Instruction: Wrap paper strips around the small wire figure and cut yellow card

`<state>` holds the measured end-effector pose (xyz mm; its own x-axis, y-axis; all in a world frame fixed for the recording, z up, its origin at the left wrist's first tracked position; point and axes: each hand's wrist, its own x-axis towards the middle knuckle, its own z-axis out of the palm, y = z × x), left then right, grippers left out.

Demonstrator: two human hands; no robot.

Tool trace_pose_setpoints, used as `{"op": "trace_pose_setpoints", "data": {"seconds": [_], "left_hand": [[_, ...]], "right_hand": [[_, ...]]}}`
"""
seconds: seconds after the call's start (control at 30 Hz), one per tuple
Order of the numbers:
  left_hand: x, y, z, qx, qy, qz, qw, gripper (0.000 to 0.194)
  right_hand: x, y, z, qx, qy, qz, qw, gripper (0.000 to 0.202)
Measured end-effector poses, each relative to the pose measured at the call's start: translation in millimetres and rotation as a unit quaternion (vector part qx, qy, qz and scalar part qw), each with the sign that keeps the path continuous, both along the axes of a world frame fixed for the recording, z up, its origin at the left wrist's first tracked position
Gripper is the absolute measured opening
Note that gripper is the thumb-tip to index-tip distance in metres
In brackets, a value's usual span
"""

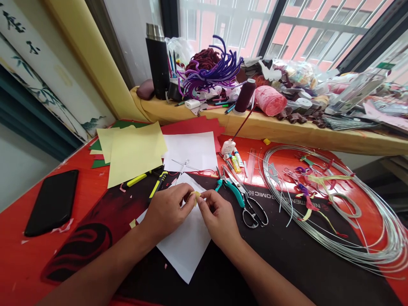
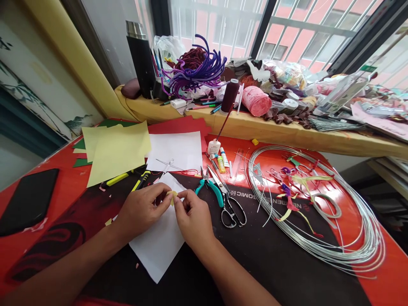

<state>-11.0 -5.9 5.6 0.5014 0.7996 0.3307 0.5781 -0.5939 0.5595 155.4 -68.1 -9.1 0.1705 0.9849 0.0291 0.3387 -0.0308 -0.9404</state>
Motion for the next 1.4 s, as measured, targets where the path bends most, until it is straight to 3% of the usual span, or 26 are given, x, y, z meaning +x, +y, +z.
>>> {"op": "trace_pose_setpoints", "data": {"seconds": [0.27,0.9,1.1,1.4], "left_hand": [[-2.1,-2.9,1.9,-0.002,-0.036,-0.014,0.999,0.015],[-2.5,-1.9,0.8,-0.027,-0.010,-0.029,0.999,0.014],[-2.1,-1.4,-1.9,0.002,-0.011,-0.017,1.000,0.014],[0.1,-1.2,-4.1,0.104,0.004,-0.018,0.994,0.014]], "right_hand": [[0.5,0.5,-0.2,0.000,0.009,-0.016,1.000,0.029],[0.1,1.4,-2.2,0.012,0.023,-0.023,0.999,0.025],[-0.8,-0.3,-0.8,0.001,0.020,-0.021,1.000,0.025],[-1.2,-0.4,-0.1,0.009,0.000,-0.010,1.000,0.026]]}}
